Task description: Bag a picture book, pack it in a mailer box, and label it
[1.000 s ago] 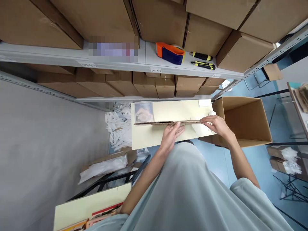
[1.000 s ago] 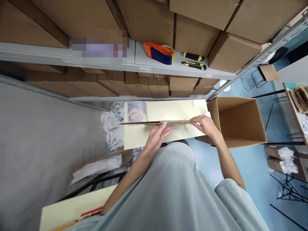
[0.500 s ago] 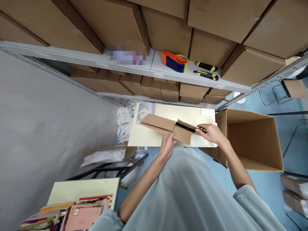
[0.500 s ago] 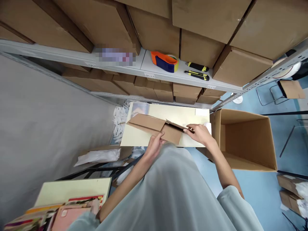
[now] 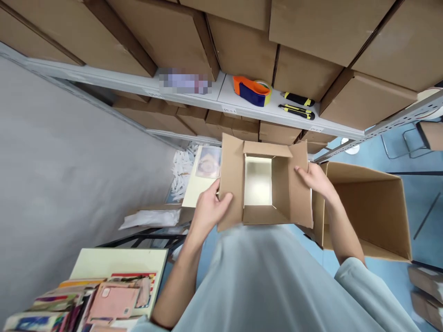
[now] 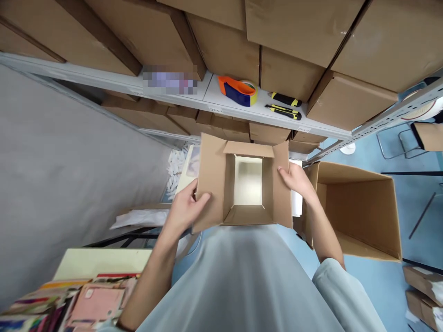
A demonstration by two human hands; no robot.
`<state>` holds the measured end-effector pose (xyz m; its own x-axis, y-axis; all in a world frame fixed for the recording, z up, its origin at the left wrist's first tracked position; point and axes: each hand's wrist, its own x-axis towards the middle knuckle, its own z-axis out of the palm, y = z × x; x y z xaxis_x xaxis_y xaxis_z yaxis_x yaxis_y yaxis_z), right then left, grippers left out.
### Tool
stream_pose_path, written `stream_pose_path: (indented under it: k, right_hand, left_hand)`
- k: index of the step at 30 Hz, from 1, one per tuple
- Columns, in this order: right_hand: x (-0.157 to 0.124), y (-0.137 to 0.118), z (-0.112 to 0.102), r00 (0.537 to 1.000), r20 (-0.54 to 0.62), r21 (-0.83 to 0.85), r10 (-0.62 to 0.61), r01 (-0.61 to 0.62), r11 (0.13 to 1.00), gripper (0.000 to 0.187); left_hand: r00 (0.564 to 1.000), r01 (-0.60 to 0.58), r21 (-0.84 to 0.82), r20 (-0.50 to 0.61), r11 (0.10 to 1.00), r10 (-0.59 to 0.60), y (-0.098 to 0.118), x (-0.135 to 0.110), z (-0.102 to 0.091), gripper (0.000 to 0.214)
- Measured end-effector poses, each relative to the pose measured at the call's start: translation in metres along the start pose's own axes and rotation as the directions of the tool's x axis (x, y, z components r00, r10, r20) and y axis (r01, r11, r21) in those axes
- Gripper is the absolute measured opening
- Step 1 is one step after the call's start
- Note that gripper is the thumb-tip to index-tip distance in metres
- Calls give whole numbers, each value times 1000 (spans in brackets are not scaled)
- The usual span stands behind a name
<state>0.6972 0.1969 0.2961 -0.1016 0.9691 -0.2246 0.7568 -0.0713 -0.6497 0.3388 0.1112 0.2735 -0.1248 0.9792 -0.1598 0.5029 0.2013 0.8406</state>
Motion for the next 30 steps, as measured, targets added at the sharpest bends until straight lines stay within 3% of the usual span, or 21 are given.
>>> stream_pose_path:
  k: [5,9,12,17,22,26,30]
  right_hand:
    - [7,0,7,995,-12,176,103,-100,979,29]
    - [5,-3,34,990,-99,266,98,-69,962,32]
    - [-1,-4,54,983,-79,353,165,-127,927,41]
    - [-24,2,75,966,-135,432,219,-141,891,55]
    - [-51,2,91,954,-151,438,260,-172,882,54]
    - [-47,-4,90,963,-169,432,210,-119,894,52]
    - [-1,-12,65,970,-230,250,72,-13,968,37]
  left_hand:
    - [992,-42,168,125,985,21,4,16,-18,61]
    - [988,-84,323,149,943,37,4,31,-21,59]
    - [985,-134,396,153,908,79,-3,45,-23,58]
    - [983,-181,412,96,893,155,-11,66,-27,60]
    - [960,-275,403,168,873,225,5,88,-33,56]
    - [958,-275,398,189,875,215,23,106,-33,44]
    - [977,-199,321,141,926,161,23,106,-23,26]
